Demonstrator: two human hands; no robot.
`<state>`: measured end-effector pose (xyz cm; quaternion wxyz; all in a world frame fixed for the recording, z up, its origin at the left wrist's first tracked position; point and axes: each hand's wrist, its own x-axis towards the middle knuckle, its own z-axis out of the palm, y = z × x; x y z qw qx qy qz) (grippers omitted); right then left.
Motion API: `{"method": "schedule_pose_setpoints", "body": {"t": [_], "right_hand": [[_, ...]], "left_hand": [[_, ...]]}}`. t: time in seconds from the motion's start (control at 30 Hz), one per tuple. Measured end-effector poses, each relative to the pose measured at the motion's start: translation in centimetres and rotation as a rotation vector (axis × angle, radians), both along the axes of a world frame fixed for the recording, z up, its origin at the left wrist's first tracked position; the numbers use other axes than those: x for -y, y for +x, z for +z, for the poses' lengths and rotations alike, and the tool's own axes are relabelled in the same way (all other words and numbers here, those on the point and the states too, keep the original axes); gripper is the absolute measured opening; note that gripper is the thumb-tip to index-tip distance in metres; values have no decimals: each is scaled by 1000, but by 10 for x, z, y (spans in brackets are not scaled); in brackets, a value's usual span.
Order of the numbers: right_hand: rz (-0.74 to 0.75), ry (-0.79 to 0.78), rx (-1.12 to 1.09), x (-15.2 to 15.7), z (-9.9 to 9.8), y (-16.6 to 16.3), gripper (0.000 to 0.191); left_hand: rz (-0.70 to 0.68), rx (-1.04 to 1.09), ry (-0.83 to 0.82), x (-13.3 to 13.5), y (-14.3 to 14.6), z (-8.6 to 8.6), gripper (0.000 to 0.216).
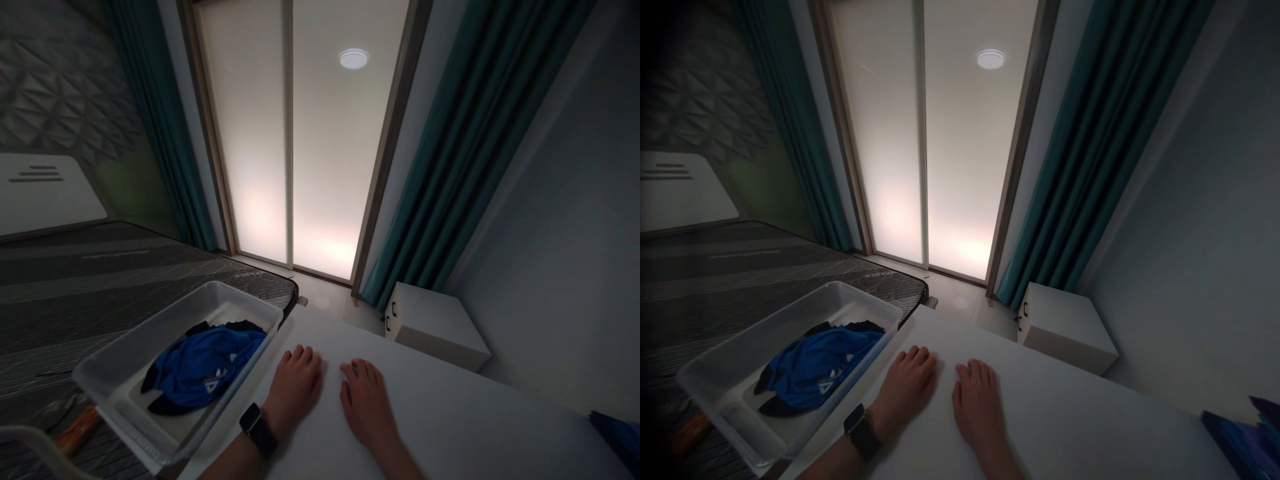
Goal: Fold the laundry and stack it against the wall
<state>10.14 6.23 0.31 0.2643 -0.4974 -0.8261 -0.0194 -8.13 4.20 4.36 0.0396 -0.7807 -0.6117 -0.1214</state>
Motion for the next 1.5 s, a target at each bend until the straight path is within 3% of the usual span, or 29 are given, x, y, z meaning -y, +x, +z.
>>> {"method": "schedule_pose_setpoints", "body": {"t": [0.33,0.87,1.0,1.13,1.3,1.5], "right_hand": [[-24,-103,22,4,10,0,28],[31,-1,58,-5,-12,6,27],[42,1,56,-5,-17,9,27],[72,-5,37,-3,-19,7,28],[245,-124,10,-6,5,-20,33],[471,-134,-82,-16,58,-105,35]], "left_hand": [[12,5,-60,1,1,9,11],[0,53,-158,14,2,13,17],[-8,81,-195,20,-2,25,18],[-22,119,-146,27,-10,50,20],[9,163,2,41,-45,79,25],[201,96,62,72,-134,88,24]]}}
